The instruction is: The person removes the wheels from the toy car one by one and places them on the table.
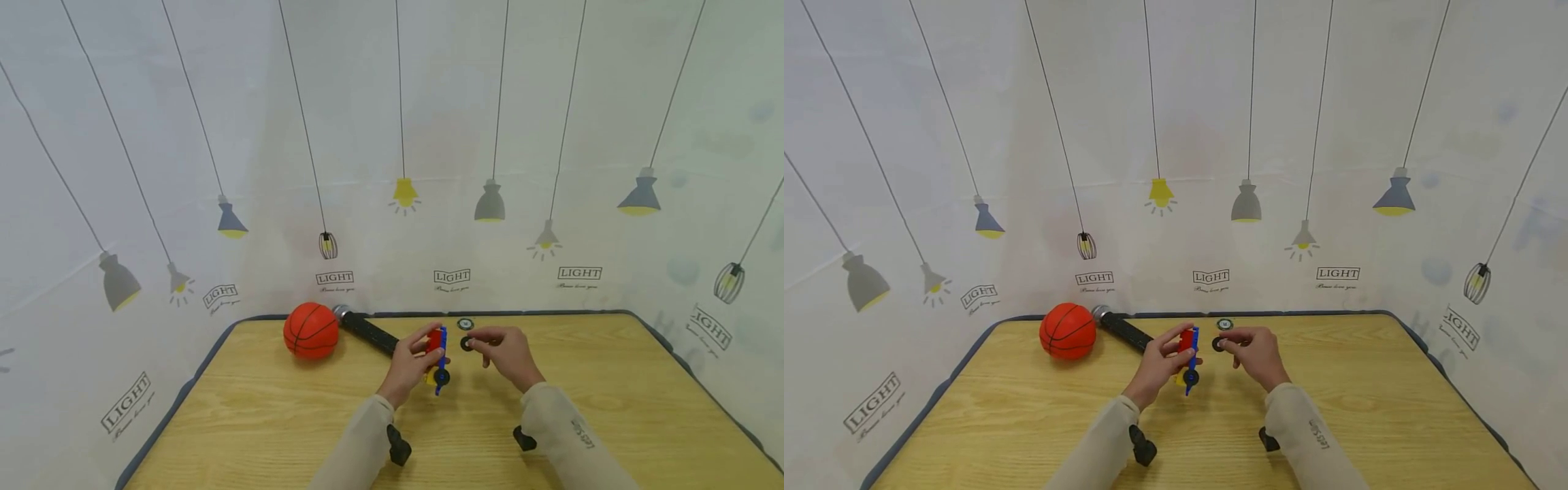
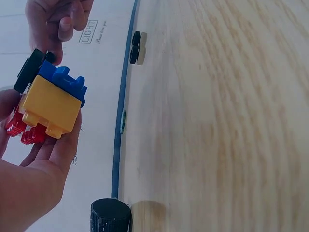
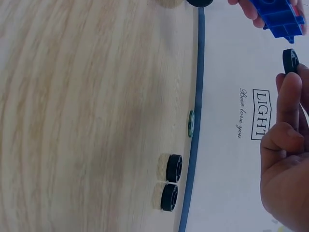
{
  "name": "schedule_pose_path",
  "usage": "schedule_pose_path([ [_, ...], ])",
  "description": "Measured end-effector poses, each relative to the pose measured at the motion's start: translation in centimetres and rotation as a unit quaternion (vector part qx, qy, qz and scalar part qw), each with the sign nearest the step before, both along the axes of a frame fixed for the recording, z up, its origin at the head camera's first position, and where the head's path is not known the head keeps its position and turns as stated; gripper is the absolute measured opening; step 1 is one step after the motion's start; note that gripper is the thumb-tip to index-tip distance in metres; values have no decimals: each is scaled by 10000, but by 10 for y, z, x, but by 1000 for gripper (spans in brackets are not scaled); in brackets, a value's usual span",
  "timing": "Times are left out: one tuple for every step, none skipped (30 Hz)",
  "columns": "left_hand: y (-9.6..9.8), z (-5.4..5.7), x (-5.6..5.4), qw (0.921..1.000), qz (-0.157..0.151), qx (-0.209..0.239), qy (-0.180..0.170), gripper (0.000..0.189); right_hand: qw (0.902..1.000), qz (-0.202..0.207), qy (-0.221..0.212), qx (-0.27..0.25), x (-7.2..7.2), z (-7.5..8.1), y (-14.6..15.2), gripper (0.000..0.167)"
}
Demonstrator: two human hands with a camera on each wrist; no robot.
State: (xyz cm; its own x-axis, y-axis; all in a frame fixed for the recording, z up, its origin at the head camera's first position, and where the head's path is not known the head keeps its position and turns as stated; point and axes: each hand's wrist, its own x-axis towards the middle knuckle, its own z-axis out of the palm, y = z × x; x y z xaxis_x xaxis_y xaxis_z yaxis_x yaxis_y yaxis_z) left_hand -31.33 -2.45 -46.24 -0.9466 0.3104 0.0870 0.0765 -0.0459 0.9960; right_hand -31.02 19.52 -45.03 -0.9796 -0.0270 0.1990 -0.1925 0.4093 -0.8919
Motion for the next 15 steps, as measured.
schedule_pose_path([
  [0,0,0,10000,4,25,-13,48,10000,-21,-26,44,0,0,1,26],
  [-1,-1,0,10000,6,43,-28,48,10000,-34,-49,64,-1,0,3,26],
  [-1,-1,0,10000,11,52,-34,47,9999,-67,-85,88,-2,0,4,25],
  [-1,-1,0,10000,10,61,-45,47,9998,-105,-122,106,-2,1,6,25],
  [-1,-2,0,10000,18,59,-62,47,9997,-130,-151,146,-3,0,8,25],
  [-1,-2,0,10000,26,55,-78,47,9996,-155,-187,154,-3,1,9,25],
  [-2,-2,0,9999,35,49,-90,47,9995,-178,-223,151,-4,1,11,24],
  [-2,-2,-1,9999,38,40,-95,47,9993,-211,-262,139,-4,1,13,24],
  [-2,-2,-1,9999,42,30,-98,47,9992,-234,-301,144,-4,2,14,24],
  [-2,-2,-1,9999,45,18,-104,47,9991,-223,-313,153,-4,2,16,24],
  [-2,-2,-1,9999,46,16,-113,47,9991,-222,-340,146,-4,3,18,24],
  [-2,-2,-1,9999,36,14,-111,47,9990,-245,-366,124,-4,4,19,24],
  [-3,-2,-1,9999,26,11,-111,47,9989,-252,-373,122,-4,5,21,24],
  [-3,-2,-1,9999,11,15,-110,48,9989,-247,-365,132,-4,6,23,25],
  [-3,-2,-1,9999,0,19,-115,48,9989,-260,-368,147,-4,6,25,26],
])
